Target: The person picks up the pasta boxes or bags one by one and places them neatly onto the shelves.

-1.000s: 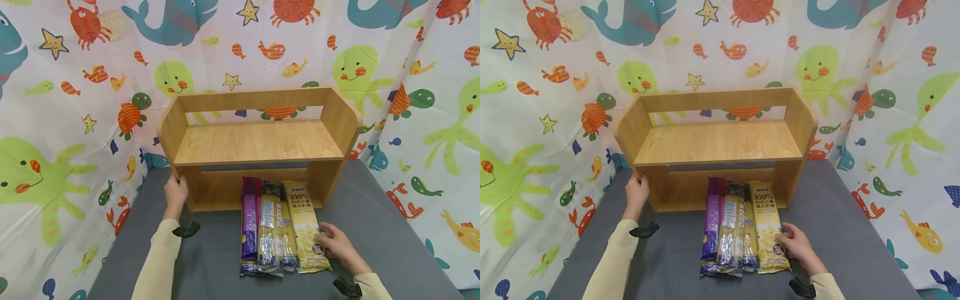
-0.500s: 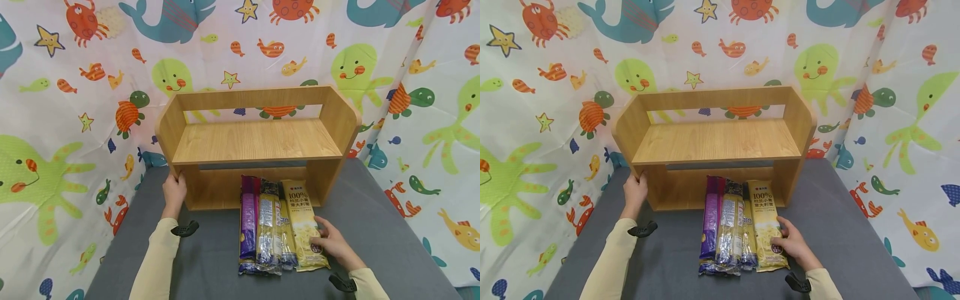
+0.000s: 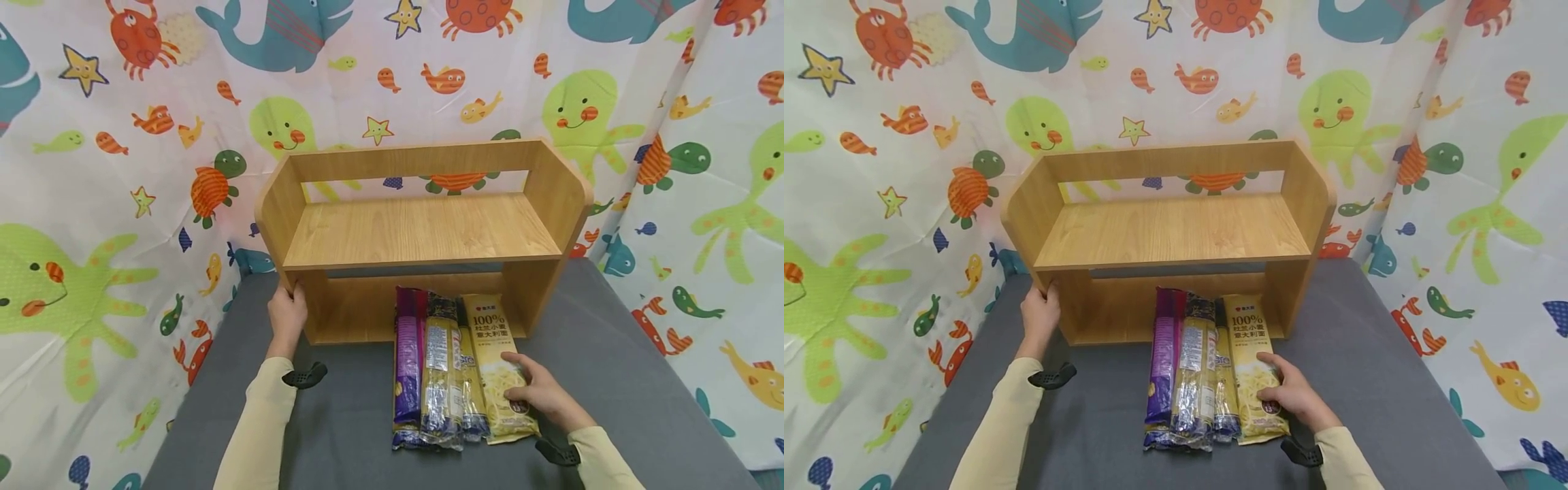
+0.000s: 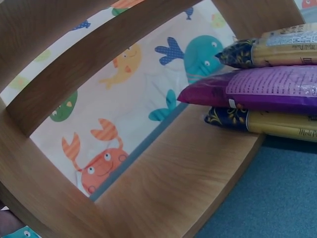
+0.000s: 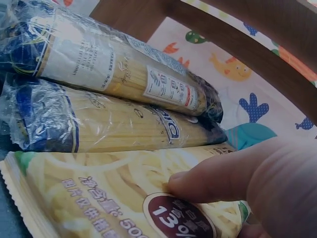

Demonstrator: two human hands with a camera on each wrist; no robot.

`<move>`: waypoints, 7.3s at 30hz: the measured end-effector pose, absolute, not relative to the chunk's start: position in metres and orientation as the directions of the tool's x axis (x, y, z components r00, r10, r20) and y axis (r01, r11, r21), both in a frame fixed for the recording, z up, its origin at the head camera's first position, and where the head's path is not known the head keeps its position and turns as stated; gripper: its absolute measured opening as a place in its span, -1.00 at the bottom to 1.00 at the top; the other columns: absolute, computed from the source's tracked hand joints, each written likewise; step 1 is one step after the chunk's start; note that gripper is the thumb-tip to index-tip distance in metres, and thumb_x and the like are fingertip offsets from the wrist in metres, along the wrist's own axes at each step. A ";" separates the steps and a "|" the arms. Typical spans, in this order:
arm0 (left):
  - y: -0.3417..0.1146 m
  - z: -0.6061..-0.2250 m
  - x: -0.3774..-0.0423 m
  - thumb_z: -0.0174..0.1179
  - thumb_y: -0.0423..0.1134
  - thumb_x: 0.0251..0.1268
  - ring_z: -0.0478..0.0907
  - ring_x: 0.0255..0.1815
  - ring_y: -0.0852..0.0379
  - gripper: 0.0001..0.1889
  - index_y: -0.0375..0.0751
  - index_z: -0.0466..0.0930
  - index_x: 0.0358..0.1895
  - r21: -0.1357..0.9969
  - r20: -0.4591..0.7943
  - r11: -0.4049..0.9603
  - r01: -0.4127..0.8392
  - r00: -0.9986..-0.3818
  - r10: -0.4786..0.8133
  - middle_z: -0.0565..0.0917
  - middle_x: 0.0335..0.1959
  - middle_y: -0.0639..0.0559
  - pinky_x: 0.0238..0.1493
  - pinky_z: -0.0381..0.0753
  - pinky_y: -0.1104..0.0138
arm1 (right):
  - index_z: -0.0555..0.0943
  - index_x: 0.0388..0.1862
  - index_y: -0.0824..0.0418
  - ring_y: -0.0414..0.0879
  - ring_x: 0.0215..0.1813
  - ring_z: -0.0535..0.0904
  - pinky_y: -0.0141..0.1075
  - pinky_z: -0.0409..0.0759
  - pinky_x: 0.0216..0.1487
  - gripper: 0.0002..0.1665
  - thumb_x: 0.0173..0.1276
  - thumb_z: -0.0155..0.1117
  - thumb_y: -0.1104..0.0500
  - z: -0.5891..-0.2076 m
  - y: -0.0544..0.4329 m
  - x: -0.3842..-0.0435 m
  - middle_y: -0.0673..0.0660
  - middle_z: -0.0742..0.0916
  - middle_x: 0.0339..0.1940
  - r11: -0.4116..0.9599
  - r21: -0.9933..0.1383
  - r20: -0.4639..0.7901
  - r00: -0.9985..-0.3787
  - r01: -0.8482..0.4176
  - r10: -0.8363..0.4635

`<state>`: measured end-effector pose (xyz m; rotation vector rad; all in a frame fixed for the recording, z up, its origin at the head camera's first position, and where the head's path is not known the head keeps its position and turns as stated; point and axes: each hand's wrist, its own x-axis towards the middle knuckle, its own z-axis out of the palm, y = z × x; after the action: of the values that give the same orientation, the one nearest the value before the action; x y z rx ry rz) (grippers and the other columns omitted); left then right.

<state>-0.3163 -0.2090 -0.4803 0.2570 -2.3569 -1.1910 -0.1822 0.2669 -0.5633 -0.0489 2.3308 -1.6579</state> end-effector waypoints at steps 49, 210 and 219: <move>-0.213 -0.482 -0.316 0.01 -0.06 0.61 0.71 0.04 -0.33 -0.62 -0.31 0.55 0.17 0.796 0.349 0.600 0.076 -0.868 -0.353 0.73 0.06 -0.38 -0.03 0.63 -0.17 | -0.08 0.65 0.40 -0.26 -0.49 0.56 -0.29 0.61 -0.41 0.04 0.35 0.28 0.41 -0.492 0.240 -0.152 0.44 -0.09 0.68 0.071 -0.992 -0.121 -0.939 0.104 -0.323; -0.209 -0.484 -0.314 0.04 -0.07 0.59 0.72 -0.01 -0.35 -0.62 -0.34 0.55 0.14 0.772 0.368 0.633 0.058 -0.853 -0.370 0.74 0.00 -0.40 -0.02 0.64 -0.18 | 0.60 0.30 -0.05 0.18 0.48 0.45 0.14 0.51 0.33 -0.36 0.26 0.41 -0.18 -0.347 0.095 -0.245 0.15 0.43 0.55 0.635 -0.523 0.260 -0.816 -0.569 -0.516; -0.212 -0.481 -0.317 0.05 -0.08 0.57 0.72 0.01 -0.36 -0.61 -0.36 0.57 0.12 0.779 0.361 0.624 0.058 -0.855 -0.371 0.74 0.01 -0.40 0.00 0.64 -0.18 | 0.65 0.21 -0.02 0.03 0.25 0.62 -0.02 0.63 0.15 -0.40 0.21 0.40 -0.19 -0.332 0.063 -0.259 0.11 0.61 0.35 0.680 -0.365 0.267 -0.771 -0.636 -0.577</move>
<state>-0.3167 -0.2119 -0.4814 0.2460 -2.3509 -1.1527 -0.2592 0.0629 -0.3318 -1.0876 2.9977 -0.7324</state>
